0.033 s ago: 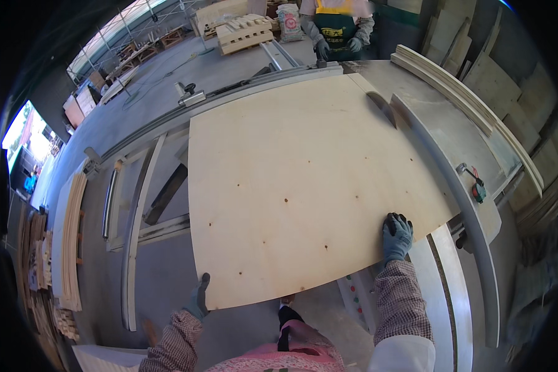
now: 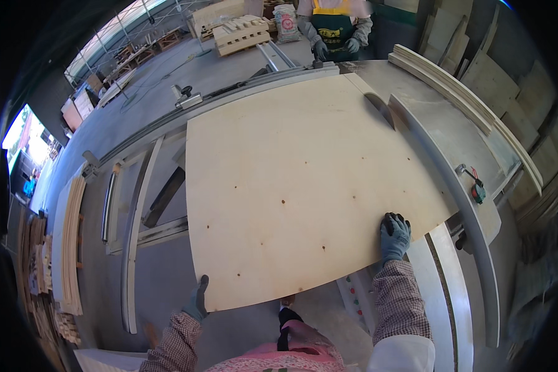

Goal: The person carries a large plywood sheet to a panel saw and positions it for cutting. They guide the sheet through the saw blade with both hands while a coworker assists on the opposite side. The person maintains steady pressure and alignment as the sheet is cut.

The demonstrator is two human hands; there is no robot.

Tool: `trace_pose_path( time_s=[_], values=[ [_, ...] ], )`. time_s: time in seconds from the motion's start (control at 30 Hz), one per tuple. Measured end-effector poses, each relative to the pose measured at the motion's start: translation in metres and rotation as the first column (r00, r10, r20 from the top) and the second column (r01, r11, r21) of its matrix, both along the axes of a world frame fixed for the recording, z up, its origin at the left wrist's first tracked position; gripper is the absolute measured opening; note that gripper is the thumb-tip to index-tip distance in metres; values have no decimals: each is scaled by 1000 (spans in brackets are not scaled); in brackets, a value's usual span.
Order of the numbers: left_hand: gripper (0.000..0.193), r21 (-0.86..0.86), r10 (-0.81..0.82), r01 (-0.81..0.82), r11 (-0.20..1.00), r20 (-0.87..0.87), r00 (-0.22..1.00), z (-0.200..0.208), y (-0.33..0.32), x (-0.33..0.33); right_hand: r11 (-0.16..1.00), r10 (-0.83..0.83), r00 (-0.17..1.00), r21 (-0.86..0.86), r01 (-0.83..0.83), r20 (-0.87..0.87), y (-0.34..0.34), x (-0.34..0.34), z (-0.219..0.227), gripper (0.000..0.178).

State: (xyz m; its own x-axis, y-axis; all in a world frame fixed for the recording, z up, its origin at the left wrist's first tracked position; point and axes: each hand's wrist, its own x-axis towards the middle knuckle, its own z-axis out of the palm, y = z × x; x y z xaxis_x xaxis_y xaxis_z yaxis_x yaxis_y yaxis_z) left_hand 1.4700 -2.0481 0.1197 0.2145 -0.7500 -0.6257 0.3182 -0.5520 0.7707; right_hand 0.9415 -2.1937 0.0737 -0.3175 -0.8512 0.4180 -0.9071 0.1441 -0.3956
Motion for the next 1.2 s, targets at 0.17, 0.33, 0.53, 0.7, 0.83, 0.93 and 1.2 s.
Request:
trace_pose_path(
  time_s=[0.17,0.33,0.53,0.7,0.83,0.93,1.2],
  values=[
    [61,-11,19,-19,1000,-57,998,-25,10,15,1000,-8,999,12,7,47,7,8,2,31],
    [63,-51,-6,2,999,-75,997,-41,10,23,999,-33,998,1,33,48,9,8,6,33],
    [66,-65,-11,3,998,-112,994,-56,14,35,999,-34,998,13,33,52,16,13,8,33],
    [67,-29,-40,39,999,-20,999,-10,15,7,999,-42,997,26,40,66,21,12,11,34],
    [68,-78,-74,73,994,-12,997,-3,16,7,999,-33,996,26,31,81,24,14,12,34],
    [67,-105,-76,65,992,-103,992,-23,21,20,999,-32,996,8,32,82,26,13,12,35],
    [61,-141,-129,100,985,-218,967,-18,21,15,998,-53,998,30,52,36,28,14,13,36]
  ],
)
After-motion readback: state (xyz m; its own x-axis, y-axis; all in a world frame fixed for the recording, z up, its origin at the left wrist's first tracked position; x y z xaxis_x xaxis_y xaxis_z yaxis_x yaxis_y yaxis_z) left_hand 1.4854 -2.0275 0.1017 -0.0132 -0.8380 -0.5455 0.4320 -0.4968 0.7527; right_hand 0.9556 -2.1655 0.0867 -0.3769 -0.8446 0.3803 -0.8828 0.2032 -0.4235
